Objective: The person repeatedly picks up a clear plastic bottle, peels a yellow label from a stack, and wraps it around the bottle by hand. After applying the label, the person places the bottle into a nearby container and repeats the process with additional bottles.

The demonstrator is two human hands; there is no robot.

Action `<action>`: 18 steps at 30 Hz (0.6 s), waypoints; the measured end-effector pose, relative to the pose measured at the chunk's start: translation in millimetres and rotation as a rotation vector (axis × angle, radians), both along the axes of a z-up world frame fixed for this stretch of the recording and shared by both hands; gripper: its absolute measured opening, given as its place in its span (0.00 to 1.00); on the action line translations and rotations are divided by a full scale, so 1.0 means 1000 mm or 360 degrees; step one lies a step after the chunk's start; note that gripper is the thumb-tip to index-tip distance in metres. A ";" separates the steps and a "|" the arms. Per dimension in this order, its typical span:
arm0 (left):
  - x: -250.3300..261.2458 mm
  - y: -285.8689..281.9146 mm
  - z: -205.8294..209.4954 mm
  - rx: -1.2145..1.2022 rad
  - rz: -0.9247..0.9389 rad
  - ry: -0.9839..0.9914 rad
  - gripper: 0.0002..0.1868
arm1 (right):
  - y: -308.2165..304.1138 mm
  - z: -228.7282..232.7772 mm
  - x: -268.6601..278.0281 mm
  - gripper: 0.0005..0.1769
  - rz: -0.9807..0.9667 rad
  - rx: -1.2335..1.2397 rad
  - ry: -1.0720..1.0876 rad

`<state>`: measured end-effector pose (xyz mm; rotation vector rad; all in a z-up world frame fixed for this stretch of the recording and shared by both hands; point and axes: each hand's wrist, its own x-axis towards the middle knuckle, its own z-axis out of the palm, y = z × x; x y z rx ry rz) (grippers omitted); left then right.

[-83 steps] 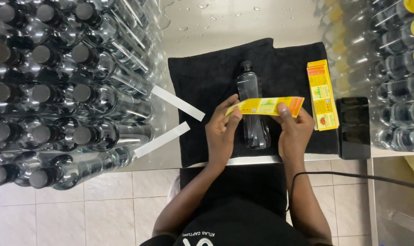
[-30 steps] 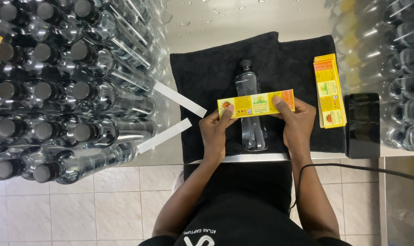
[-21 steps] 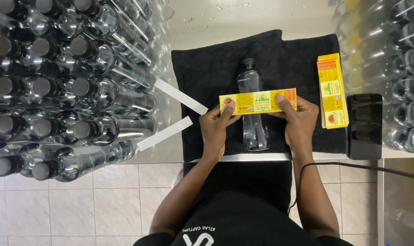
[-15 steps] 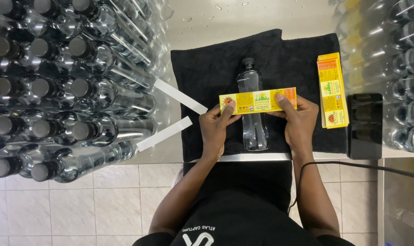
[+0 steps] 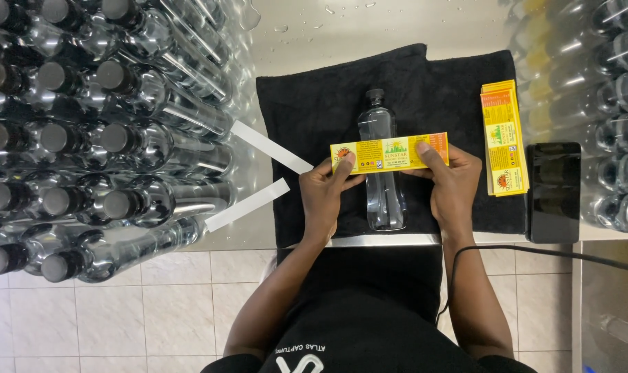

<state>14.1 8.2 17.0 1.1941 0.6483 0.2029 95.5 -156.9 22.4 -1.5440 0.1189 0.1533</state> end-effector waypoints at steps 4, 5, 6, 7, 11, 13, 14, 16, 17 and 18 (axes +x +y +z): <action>0.000 0.001 -0.002 -0.0023 -0.0012 0.0013 0.25 | 0.000 0.002 -0.001 0.12 -0.0001 0.0013 0.0003; 0.001 0.001 -0.003 -0.0031 -0.0006 0.0003 0.25 | 0.000 0.000 0.000 0.12 -0.0005 0.0022 -0.0002; 0.000 0.001 -0.003 -0.0040 0.0001 -0.0006 0.25 | 0.000 -0.001 0.000 0.12 -0.0009 0.0031 -0.0006; 0.000 0.002 -0.003 -0.0041 0.0000 -0.0005 0.25 | -0.001 -0.003 0.000 0.12 -0.0010 0.0030 -0.0005; 0.001 0.001 -0.003 -0.0043 0.0009 -0.0030 0.24 | -0.001 -0.004 0.001 0.12 0.0001 0.0015 -0.0012; 0.000 0.001 -0.004 -0.0044 0.0006 -0.0030 0.24 | -0.001 -0.003 0.000 0.12 -0.0010 0.0019 0.0000; 0.000 0.001 -0.004 -0.0041 0.0004 -0.0037 0.23 | -0.002 -0.003 0.000 0.13 -0.0002 0.0006 0.0004; 0.001 0.001 -0.005 -0.0038 0.0003 -0.0045 0.23 | -0.001 -0.002 0.001 0.14 0.0007 -0.0007 0.0007; 0.001 0.000 -0.005 -0.0030 0.0001 -0.0045 0.23 | -0.001 0.000 0.001 0.14 0.0008 -0.0010 0.0012; 0.001 0.000 -0.005 -0.0024 -0.0001 -0.0042 0.23 | -0.001 0.001 0.000 0.14 0.0008 -0.0015 0.0019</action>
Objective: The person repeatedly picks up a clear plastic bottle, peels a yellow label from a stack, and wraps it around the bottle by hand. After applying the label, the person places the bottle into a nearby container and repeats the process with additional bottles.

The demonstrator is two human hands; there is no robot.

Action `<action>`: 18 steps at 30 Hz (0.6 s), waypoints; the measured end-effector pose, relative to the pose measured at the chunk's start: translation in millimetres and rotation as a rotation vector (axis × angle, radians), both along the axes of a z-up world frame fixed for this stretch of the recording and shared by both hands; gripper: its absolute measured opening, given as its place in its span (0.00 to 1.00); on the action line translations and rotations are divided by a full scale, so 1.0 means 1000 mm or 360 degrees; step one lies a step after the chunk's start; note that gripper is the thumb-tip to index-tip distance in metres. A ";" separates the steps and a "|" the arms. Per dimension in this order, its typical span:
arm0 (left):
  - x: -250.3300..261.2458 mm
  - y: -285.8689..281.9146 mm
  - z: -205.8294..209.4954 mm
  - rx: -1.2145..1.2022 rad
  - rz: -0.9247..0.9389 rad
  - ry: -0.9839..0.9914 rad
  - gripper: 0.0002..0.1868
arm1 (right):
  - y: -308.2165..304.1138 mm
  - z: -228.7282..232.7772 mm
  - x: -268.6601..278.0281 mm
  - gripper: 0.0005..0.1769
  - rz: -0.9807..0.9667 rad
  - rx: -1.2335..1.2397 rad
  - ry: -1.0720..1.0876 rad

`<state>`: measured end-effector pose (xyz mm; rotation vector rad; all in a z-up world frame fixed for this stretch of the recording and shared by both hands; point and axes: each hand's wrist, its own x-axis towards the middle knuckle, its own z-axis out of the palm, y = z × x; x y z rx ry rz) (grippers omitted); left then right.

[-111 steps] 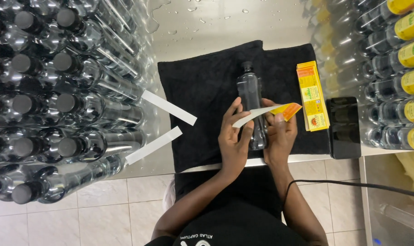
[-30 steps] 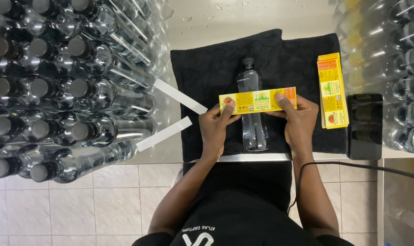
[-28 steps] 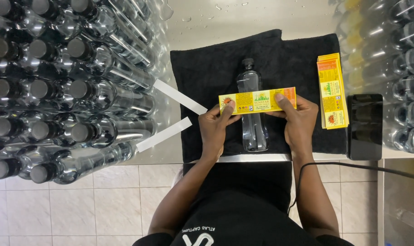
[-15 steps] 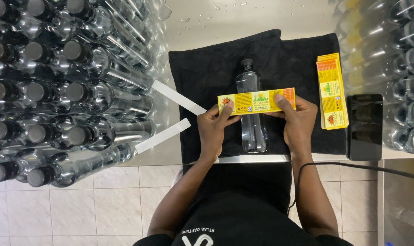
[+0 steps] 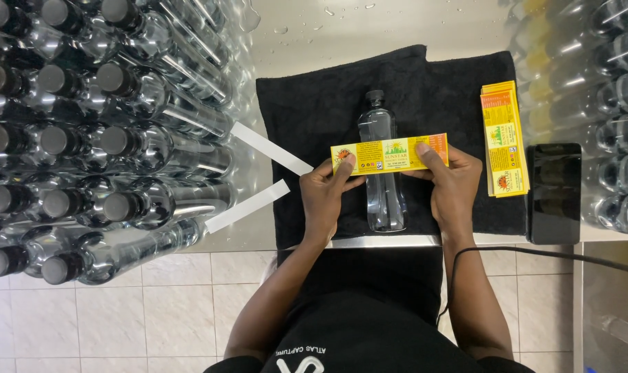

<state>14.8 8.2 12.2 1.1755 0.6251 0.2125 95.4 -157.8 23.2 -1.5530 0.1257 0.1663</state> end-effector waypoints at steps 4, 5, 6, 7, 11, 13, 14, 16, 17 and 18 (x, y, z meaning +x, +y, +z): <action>0.000 -0.001 -0.001 0.0016 -0.0003 0.0006 0.23 | -0.001 -0.002 0.001 0.14 0.0015 0.0000 -0.0012; 0.000 -0.001 -0.001 0.0031 -0.0004 0.0009 0.23 | -0.001 -0.002 0.001 0.14 0.0023 -0.0001 -0.0006; 0.000 -0.001 -0.001 0.0047 -0.0005 0.0013 0.23 | -0.001 -0.001 0.001 0.14 0.0030 -0.0001 0.0000; 0.000 -0.002 -0.003 0.0047 -0.0004 0.0013 0.23 | -0.001 -0.001 0.001 0.14 0.0031 -0.0001 0.0000; 0.001 -0.005 -0.008 0.0157 0.0015 -0.0047 0.19 | 0.000 0.002 0.000 0.09 0.0051 -0.0125 -0.0023; 0.002 -0.006 -0.008 0.0214 0.0024 -0.0048 0.18 | 0.000 0.002 -0.001 0.07 0.0063 -0.0207 -0.0041; 0.003 -0.007 -0.007 0.0260 0.0008 -0.0049 0.17 | 0.001 0.000 -0.001 0.08 0.0071 -0.0212 -0.0087; 0.004 -0.009 -0.007 0.0313 -0.0007 -0.0063 0.17 | 0.002 -0.004 -0.001 0.08 0.0078 -0.0210 -0.0146; 0.004 -0.011 -0.006 0.0349 0.0002 -0.0080 0.17 | 0.003 -0.007 -0.001 0.08 0.0096 -0.0218 -0.0159; 0.004 -0.012 -0.005 0.0387 0.0006 -0.0102 0.17 | 0.004 -0.010 -0.001 0.07 0.0110 -0.0223 -0.0175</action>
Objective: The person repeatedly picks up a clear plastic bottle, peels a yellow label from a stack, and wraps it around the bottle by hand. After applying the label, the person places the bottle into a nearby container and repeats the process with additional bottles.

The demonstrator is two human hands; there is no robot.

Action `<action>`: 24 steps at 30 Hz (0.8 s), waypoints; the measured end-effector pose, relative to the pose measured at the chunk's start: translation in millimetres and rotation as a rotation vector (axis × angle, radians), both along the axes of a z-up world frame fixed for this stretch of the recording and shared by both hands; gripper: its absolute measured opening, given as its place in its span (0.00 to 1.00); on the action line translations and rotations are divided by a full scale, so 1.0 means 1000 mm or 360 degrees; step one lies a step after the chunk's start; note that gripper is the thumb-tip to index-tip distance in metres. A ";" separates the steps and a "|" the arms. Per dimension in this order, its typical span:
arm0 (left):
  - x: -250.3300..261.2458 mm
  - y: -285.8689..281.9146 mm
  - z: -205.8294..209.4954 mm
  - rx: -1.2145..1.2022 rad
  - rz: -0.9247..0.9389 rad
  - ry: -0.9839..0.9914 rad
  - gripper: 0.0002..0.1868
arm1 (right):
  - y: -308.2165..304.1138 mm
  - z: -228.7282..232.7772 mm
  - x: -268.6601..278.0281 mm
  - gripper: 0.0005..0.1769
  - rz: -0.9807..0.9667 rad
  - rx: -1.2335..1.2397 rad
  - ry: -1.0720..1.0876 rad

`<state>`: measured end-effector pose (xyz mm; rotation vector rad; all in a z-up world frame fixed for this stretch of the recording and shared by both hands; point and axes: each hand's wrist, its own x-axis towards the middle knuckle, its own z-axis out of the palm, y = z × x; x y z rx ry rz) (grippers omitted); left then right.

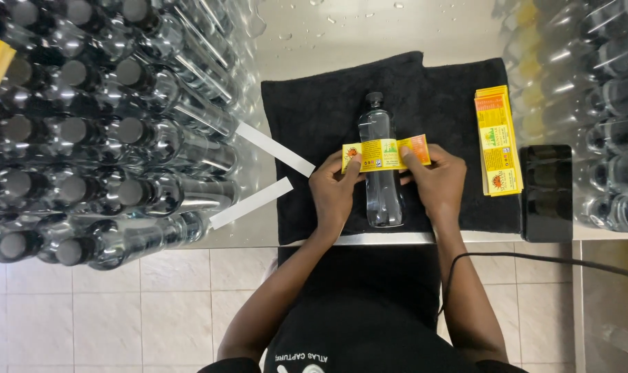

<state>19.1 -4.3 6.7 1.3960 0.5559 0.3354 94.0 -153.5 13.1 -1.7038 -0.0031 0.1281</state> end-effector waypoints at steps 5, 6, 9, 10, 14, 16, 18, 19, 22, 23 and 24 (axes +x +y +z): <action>-0.001 0.000 0.001 -0.0266 0.0078 0.0064 0.22 | 0.004 0.013 -0.016 0.10 -0.0042 -0.0214 0.0030; -0.004 0.000 0.001 -0.0361 0.0096 0.0086 0.23 | 0.004 0.022 -0.025 0.13 -0.0058 -0.0196 0.0089; -0.010 0.000 0.018 -0.0433 0.0159 0.0080 0.25 | -0.003 0.017 -0.040 0.42 -0.0024 0.0106 0.0179; -0.011 0.000 0.022 -0.0429 0.0156 0.0063 0.25 | -0.004 0.020 -0.047 0.42 -0.0024 0.0111 0.0162; -0.022 -0.001 0.042 -0.0486 0.0191 -0.0013 0.25 | -0.001 0.047 -0.075 0.49 0.0163 0.0394 0.0410; -0.027 -0.003 0.051 -0.0460 0.0181 -0.0070 0.22 | 0.000 0.055 -0.085 0.55 0.0306 0.0400 0.0464; -0.031 -0.006 0.056 -0.0418 0.0148 -0.0135 0.19 | -0.003 0.053 -0.093 0.49 0.0519 0.0596 0.0584; -0.033 -0.006 0.056 -0.0412 0.0150 -0.0148 0.19 | -0.003 0.049 -0.093 0.49 0.0526 0.0600 0.0572; -0.042 -0.008 0.063 -0.0390 0.0109 -0.0290 0.16 | -0.008 0.031 -0.094 0.28 0.0522 0.0841 0.0563; -0.045 -0.009 0.072 -0.0390 0.0077 -0.0344 0.17 | -0.011 0.021 -0.094 0.28 0.0520 0.0910 0.0498; -0.048 -0.010 0.081 -0.0389 0.0050 -0.0400 0.17 | -0.013 0.013 -0.093 0.28 0.0523 0.0977 0.0434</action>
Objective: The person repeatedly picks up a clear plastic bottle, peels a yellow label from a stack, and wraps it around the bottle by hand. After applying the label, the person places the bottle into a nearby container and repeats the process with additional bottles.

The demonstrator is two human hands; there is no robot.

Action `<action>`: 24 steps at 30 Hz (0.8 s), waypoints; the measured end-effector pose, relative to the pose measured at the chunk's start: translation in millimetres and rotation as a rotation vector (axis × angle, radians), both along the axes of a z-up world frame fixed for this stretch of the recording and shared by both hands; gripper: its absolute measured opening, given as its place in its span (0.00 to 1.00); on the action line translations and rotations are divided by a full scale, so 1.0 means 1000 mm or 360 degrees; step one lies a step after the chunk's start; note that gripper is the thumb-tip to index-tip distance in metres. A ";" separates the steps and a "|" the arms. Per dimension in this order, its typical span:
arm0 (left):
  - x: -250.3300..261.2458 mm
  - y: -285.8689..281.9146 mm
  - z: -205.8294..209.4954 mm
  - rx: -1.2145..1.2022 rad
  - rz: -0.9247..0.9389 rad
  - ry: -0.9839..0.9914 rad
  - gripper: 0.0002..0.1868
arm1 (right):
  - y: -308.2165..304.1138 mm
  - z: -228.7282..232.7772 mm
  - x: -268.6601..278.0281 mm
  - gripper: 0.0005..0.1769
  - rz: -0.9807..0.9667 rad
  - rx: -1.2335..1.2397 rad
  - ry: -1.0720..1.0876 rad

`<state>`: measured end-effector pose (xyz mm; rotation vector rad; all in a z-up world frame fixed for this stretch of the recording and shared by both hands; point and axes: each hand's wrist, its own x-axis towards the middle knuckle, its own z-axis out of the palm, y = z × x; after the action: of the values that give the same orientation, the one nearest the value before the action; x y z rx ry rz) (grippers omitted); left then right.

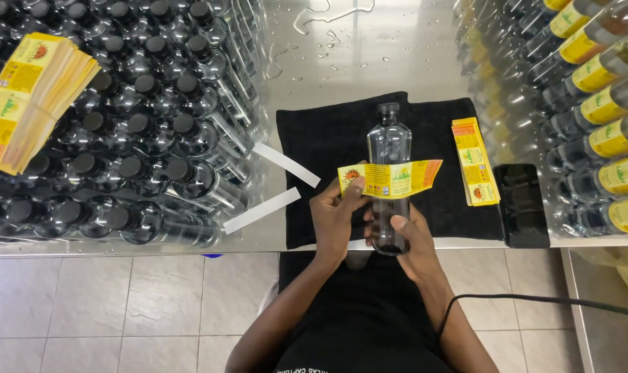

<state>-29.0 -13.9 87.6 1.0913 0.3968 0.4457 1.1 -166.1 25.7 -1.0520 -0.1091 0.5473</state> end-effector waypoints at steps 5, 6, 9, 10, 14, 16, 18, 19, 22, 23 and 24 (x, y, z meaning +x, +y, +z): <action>-0.008 -0.004 -0.014 -0.0125 -0.0077 -0.0139 0.29 | 0.000 -0.004 -0.003 0.29 -0.0001 0.0111 -0.0127; -0.009 -0.005 -0.019 -0.0230 -0.0126 -0.0188 0.40 | -0.001 -0.005 -0.003 0.30 -0.0012 0.0124 -0.0164; -0.019 -0.001 -0.030 0.0079 0.0174 -0.0261 0.40 | -0.001 -0.005 -0.001 0.32 -0.0150 -0.0034 -0.0323; -0.025 -0.005 -0.022 0.0081 0.0170 -0.0261 0.40 | -0.001 -0.005 0.000 0.32 -0.0154 -0.0032 -0.0323; -0.043 -0.026 0.001 0.0555 -0.0013 -0.0428 0.22 | -0.013 -0.032 0.009 0.35 -0.0369 -0.0462 -0.0745; -0.044 -0.034 0.002 0.0592 -0.0167 -0.0437 0.28 | -0.019 -0.053 0.009 0.36 -0.0462 -0.0758 -0.0991; -0.042 -0.035 -0.004 0.0567 -0.0160 -0.0424 0.28 | -0.019 -0.068 0.004 0.37 -0.0655 -0.1057 -0.1371; -0.042 -0.035 -0.008 0.0570 -0.0162 -0.0426 0.28 | -0.014 -0.061 0.002 0.37 -0.0659 -0.1056 -0.1371; -0.038 -0.033 -0.029 0.0278 -0.0250 -0.0387 0.29 | -0.004 -0.035 -0.005 0.49 -0.0814 -0.1226 -0.1782; -0.035 -0.032 -0.043 0.0089 -0.0199 -0.0356 0.32 | -0.001 -0.020 -0.008 0.44 -0.0820 -0.1197 -0.1811; -0.034 -0.030 -0.057 -0.0100 -0.0150 -0.0315 0.37 | 0.002 -0.006 -0.012 0.40 -0.0825 -0.1168 -0.1830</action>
<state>-63.0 -43.8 30.6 0.9905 0.1827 0.4502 -11.2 -163.8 19.5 -1.9341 -0.6556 -0.6012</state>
